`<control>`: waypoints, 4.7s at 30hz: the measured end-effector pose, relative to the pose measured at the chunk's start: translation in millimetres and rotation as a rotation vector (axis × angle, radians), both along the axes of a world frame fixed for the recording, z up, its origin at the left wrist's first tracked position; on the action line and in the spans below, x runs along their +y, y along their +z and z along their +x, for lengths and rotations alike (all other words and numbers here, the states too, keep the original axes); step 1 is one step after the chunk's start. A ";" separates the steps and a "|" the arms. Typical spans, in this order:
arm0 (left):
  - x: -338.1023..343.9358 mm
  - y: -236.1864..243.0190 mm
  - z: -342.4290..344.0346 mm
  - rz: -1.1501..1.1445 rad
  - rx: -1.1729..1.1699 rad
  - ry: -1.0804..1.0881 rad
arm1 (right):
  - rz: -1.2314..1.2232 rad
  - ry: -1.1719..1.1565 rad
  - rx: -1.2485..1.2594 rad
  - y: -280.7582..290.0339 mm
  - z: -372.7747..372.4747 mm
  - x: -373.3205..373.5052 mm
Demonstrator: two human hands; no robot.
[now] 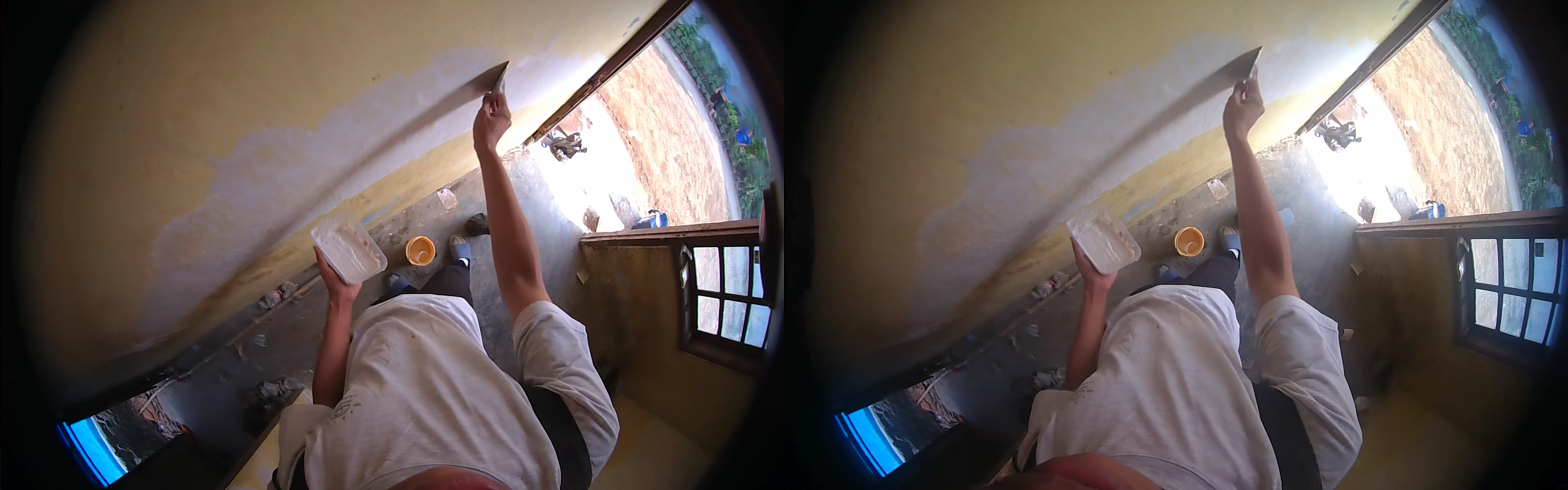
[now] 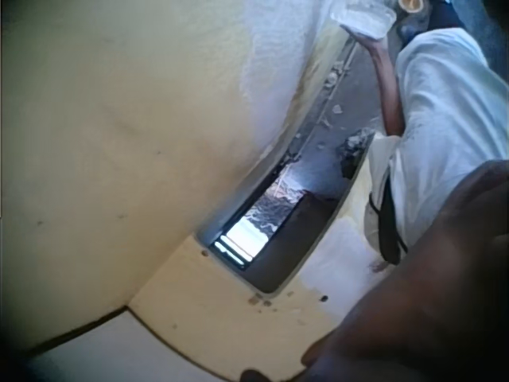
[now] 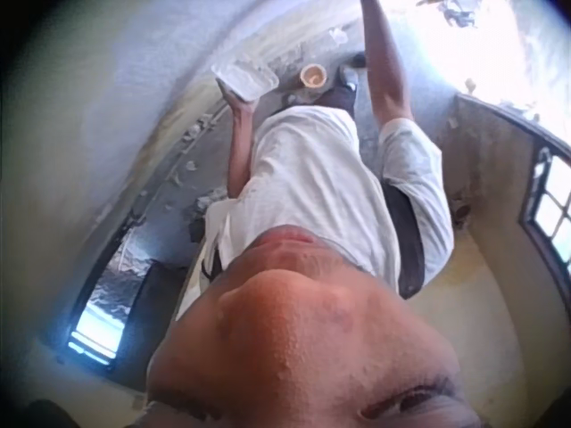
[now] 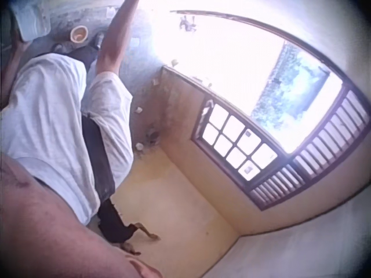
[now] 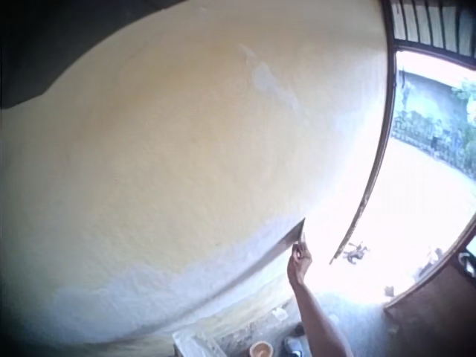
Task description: The person applies white plaster to a yellow wall using a putty knife and a plastic container. They repeatedly scoop plaster from the container and spread it onto the wall surface in horizontal strokes.
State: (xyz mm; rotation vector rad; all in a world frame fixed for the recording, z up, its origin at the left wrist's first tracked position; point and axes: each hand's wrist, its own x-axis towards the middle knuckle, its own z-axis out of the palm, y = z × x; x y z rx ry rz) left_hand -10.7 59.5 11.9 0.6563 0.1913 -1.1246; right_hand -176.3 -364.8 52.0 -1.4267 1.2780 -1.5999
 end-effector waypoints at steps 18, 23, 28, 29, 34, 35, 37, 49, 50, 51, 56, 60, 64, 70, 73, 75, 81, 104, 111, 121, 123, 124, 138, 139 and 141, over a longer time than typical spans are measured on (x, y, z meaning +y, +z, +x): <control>29.9 -2.4 18.2 0.004 -0.026 0.144 | 0.240 0.587 0.227 -1.8 68.9 276.4; 34.1 -17.6 24.0 -0.076 -0.060 0.123 | 0.260 0.340 -0.185 -57.8 15.1 191.0; 27.4 -7.2 17.4 -0.035 0.010 0.181 | 0.135 0.296 -0.239 19.9 31.4 204.1; 27.6 -8.2 16.8 -0.035 0.020 0.193 | 0.067 0.293 -0.237 33.7 36.5 209.7; 39.6 -8.2 18.8 -0.089 -0.036 0.089 | -0.534 0.175 0.166 134.9 65.2 197.1; 37.8 -5.4 16.0 -0.070 -0.016 0.115 | -0.630 0.169 0.146 154.8 72.0 190.6; 36.6 7.6 11.2 -0.027 0.018 0.158 | -0.791 0.076 0.101 189.3 90.5 171.8; 42.2 -16.9 27.1 -0.128 -0.028 0.202 | -0.697 0.559 0.369 139.6 118.4 254.6; 41.9 -12.3 27.7 -0.137 -0.036 0.198 | -0.682 0.585 0.373 138.9 106.7 252.2; 41.0 -9.6 27.3 -0.138 -0.027 0.196 | -0.725 0.478 0.299 149.7 96.4 242.2; 39.1 -18.1 24.2 -0.158 0.007 0.148 | -0.793 -0.009 0.183 231.4 96.2 162.1; 37.6 -19.3 17.6 -0.156 -0.011 0.146 | -0.820 0.162 0.250 208.9 150.5 192.3; 38.5 -11.5 17.5 -0.151 -0.017 0.178 | -0.678 0.492 0.248 184.7 124.2 242.3; 42.8 -19.7 16.4 -0.165 0.002 0.153 | -0.191 0.637 -0.627 220.0 123.2 197.1; 39.7 -17.1 13.2 -0.157 0.001 0.148 | -0.301 0.460 -0.256 220.0 121.6 144.4; 38.9 -17.6 15.0 -0.166 -0.011 0.153 | -0.336 0.274 -0.150 218.8 109.5 128.2; 43.3 -24.5 15.4 -0.156 0.000 0.195 | -0.060 0.325 -0.634 182.4 53.2 79.4; 67.6 -25.3 26.3 -0.139 -0.040 0.291 | 0.794 0.981 -0.937 127.1 122.8 188.8; 58.3 -28.7 27.2 -0.137 -0.014 0.263 | 0.559 0.965 -1.012 241.8 59.0 183.9; 45.8 -30.7 33.2 -0.171 0.002 0.230 | 0.165 0.594 -0.471 177.8 43.4 223.6; 43.8 -36.0 35.0 -0.178 -0.008 0.219 | -0.299 0.344 -0.065 187.9 52.5 199.9; 44.0 -37.0 36.3 -0.176 -0.012 0.211 | -0.286 0.277 0.046 214.8 56.8 205.5; 35.2 -24.8 33.0 -0.156 -0.040 0.171 | -0.723 0.594 0.173 226.1 148.7 295.0; 39.6 -28.0 36.2 -0.161 -0.046 0.185 | -0.732 0.416 0.140 231.7 136.1 276.8; 41.6 -36.0 35.9 -0.174 -0.047 0.203 | -0.671 0.074 0.128 239.4 109.7 224.0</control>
